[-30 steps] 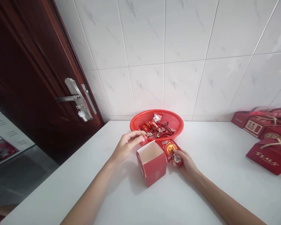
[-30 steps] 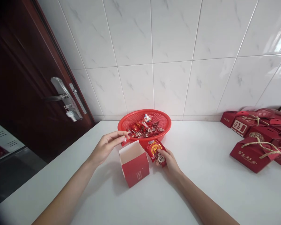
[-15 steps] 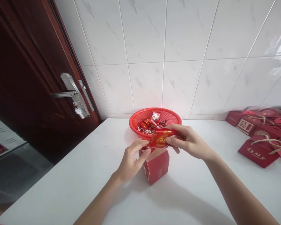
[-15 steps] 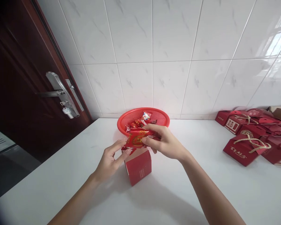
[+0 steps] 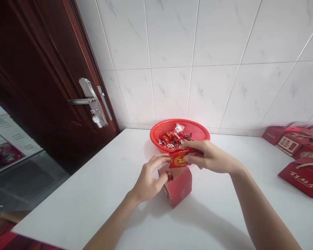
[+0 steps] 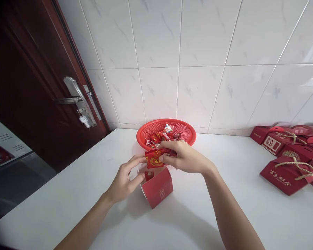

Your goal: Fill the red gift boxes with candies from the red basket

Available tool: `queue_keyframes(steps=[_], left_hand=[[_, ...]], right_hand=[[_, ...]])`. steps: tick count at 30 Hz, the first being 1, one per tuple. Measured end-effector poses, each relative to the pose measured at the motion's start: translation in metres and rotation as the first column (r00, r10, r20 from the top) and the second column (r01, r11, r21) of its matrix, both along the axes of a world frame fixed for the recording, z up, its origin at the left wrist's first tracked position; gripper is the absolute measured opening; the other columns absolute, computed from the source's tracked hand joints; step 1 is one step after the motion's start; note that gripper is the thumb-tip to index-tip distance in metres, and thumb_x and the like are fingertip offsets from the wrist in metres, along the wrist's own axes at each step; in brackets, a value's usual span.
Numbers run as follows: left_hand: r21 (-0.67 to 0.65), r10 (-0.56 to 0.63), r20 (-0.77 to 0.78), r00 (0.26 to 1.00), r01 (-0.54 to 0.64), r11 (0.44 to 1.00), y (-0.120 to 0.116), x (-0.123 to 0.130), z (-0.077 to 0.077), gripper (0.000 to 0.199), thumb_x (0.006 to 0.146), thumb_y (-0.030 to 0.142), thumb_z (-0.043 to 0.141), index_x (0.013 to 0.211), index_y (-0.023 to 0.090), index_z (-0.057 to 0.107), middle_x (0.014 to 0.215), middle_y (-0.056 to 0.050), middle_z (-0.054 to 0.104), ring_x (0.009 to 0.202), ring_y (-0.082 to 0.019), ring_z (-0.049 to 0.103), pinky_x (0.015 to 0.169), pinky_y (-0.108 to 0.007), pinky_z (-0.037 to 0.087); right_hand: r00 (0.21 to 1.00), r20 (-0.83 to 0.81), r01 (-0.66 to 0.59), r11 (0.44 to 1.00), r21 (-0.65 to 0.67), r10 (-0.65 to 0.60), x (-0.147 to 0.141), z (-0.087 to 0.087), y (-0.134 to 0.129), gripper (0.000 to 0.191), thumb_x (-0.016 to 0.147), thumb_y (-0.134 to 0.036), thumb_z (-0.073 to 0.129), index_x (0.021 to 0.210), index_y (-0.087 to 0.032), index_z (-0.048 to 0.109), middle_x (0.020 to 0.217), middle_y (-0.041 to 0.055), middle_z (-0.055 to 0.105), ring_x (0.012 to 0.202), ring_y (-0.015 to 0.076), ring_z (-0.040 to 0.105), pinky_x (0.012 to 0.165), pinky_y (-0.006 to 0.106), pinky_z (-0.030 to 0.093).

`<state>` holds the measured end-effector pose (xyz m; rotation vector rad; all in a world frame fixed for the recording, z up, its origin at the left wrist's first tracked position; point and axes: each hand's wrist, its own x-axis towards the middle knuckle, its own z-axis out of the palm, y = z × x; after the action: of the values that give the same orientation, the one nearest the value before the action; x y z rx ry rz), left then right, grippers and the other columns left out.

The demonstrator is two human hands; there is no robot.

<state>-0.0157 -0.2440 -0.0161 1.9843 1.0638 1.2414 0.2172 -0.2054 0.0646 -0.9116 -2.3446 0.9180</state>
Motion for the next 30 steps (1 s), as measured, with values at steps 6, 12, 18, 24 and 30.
queue_keyframes(steps=[6,12,18,24,30], left_hand=[[-0.159,-0.11,0.159,0.981,0.135,0.978,-0.002,0.003,0.001,0.064,0.075,0.006,0.054,0.137,0.022,0.055,0.135,-0.008,0.063,0.13,-0.027,0.057,0.107,-0.04,0.049],[-0.22,-0.238,0.36,0.902,0.33,0.918,0.005,0.001,-0.012,0.072,0.073,0.01,0.063,0.141,0.025,0.048,0.144,-0.011,0.057,0.131,-0.031,0.056,0.105,-0.044,0.05],[-0.168,-0.335,0.391,0.857,0.424,0.89,0.003,0.007,-0.015,0.068,0.076,0.015,0.066,0.142,0.024,0.05,0.145,-0.012,0.055,0.134,-0.033,0.053,0.11,-0.047,0.045],[-0.217,-0.32,0.289,0.902,0.387,0.896,0.002,0.003,-0.014,0.078,0.069,0.014,0.061,0.145,0.026,0.042,0.144,-0.012,0.057,0.132,-0.032,0.054,0.102,-0.042,0.046],[-0.2,-0.285,0.157,0.946,0.313,0.928,0.0,0.003,-0.011,0.079,0.068,0.013,0.051,0.145,0.025,0.041,0.142,-0.011,0.059,0.133,-0.031,0.051,0.104,-0.045,0.04]], right_hand=[[0.998,-0.04,-0.047,0.998,-0.031,0.045,-0.002,-0.002,0.001,0.014,0.095,-0.025,0.055,0.102,-0.018,0.065,0.075,-0.0006,0.062,0.057,0.0109,0.054,0.05,0.023,0.047],[0.99,0.001,-0.137,0.988,-0.075,0.138,-0.002,-0.004,0.002,0.011,0.095,-0.025,0.056,0.093,-0.018,0.064,0.073,-0.0014,0.059,0.057,0.0106,0.056,0.049,0.021,0.047],[0.996,-0.046,-0.073,0.997,0.01,0.073,-0.002,0.002,-0.007,0.009,0.096,-0.024,0.055,0.099,-0.019,0.062,0.068,-0.0035,0.056,0.053,0.0096,0.05,0.048,0.022,0.04],[0.967,0.178,-0.172,0.983,-0.062,0.18,0.0,0.002,-0.009,0.021,0.086,-0.006,0.054,0.096,-0.018,0.067,0.074,-0.0004,0.063,0.058,0.0105,0.05,0.048,0.021,0.037],[0.955,0.218,-0.154,0.964,-0.216,0.201,0.015,0.0,-0.01,0.023,0.086,-0.015,0.06,0.107,-0.019,0.068,0.068,-0.002,0.061,0.051,0.0098,0.049,0.039,0.019,0.035]])
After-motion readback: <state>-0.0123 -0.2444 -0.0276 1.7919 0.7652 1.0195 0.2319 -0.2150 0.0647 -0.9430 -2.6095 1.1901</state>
